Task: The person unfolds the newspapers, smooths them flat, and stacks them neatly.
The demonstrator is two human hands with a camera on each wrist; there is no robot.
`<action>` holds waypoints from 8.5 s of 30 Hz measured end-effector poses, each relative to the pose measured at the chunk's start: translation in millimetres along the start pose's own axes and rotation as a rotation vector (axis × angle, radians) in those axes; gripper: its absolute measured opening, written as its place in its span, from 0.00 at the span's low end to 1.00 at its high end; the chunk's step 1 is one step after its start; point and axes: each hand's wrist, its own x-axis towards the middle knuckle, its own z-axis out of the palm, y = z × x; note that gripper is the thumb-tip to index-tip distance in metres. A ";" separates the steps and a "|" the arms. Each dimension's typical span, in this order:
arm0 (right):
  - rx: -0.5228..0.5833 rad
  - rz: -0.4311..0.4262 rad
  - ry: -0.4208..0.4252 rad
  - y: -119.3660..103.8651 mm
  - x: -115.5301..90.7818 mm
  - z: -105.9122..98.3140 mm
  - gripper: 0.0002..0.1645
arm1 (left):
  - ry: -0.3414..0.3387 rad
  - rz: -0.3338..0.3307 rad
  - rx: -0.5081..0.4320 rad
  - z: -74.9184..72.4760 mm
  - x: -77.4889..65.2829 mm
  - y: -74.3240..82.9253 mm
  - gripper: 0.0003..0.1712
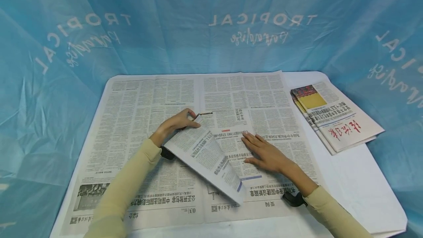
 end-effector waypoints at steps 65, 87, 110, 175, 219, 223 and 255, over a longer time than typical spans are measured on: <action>-0.089 -0.048 0.020 25.5 -18.1 -28.4 0.32 | 0.406 0.727 1.042 -46.9 -63.8 -89.9 0.17; -0.405 -0.243 0.049 73.7 10.4 -21.9 0.38 | 0.361 0.767 1.317 -47.1 -66.7 -95.8 0.31; -0.338 -0.113 -0.034 69.8 9.3 -20.4 0.36 | 0.346 0.697 1.238 -41.3 -70.6 -100.4 0.32; 0.488 0.098 0.568 66.0 25.5 -30.3 0.13 | 0.336 0.506 0.538 -54.9 -75.5 -84.6 0.23; 0.366 0.354 0.454 66.5 35.8 -20.6 0.16 | 0.504 0.316 0.597 -53.5 -57.2 -74.2 0.17; 0.366 0.362 0.461 67.0 37.0 -20.7 0.17 | 0.518 0.326 0.599 -52.6 -57.8 -75.7 0.16; 0.298 0.399 0.406 63.0 39.3 -17.1 0.20 | 0.485 0.264 0.596 -51.6 -58.5 -75.1 0.18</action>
